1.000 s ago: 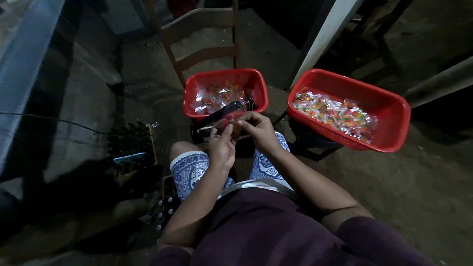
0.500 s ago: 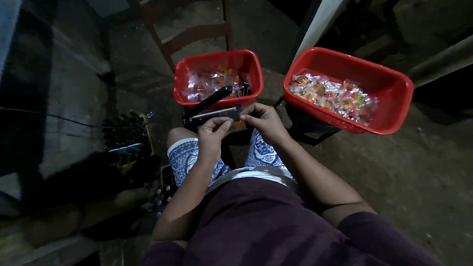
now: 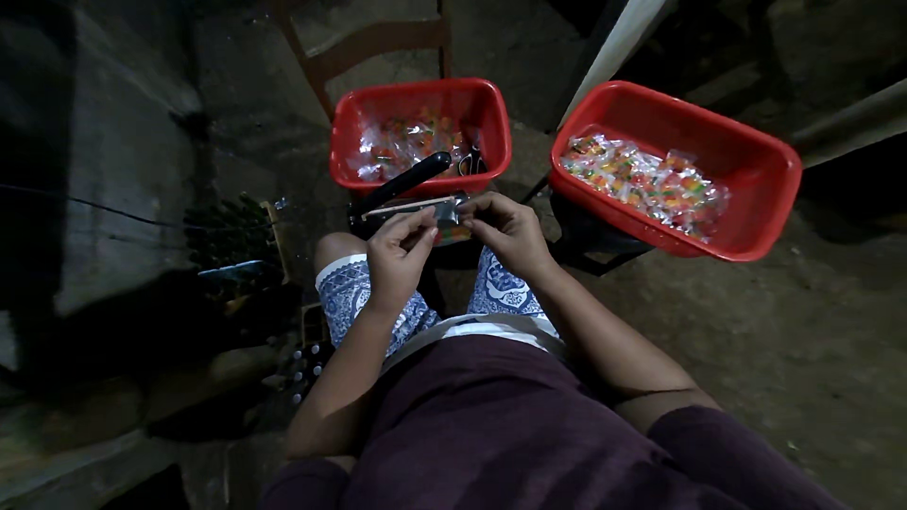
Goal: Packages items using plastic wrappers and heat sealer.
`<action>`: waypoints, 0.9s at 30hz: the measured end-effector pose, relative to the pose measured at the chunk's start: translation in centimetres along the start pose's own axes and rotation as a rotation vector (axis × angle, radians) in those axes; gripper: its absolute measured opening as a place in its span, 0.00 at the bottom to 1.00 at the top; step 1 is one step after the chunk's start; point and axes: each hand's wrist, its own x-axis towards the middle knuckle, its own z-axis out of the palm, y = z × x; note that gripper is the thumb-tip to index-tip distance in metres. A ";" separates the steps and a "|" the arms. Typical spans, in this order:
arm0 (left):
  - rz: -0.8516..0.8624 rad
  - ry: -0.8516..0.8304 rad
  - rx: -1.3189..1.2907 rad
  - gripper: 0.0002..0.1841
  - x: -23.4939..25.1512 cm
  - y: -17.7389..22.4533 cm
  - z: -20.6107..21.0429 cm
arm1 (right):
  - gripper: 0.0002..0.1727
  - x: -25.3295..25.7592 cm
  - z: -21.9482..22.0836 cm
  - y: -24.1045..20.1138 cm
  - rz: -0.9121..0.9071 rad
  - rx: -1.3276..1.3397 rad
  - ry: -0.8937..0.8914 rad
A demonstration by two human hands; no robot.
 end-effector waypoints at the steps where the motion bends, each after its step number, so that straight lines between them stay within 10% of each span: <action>1: -0.004 -0.005 0.014 0.14 0.0 0.0 -0.1 | 0.11 0.0 0.0 -0.2 0.005 -0.025 -0.007; 12: 0.009 -0.030 0.194 0.06 0.1 -0.2 -0.2 | 0.08 -0.1 0.4 -0.8 -0.058 -0.370 0.009; 27: -0.404 -0.022 -0.235 0.03 0.5 -1.3 0.3 | 0.04 0.6 -0.1 1.1 0.356 0.191 -0.035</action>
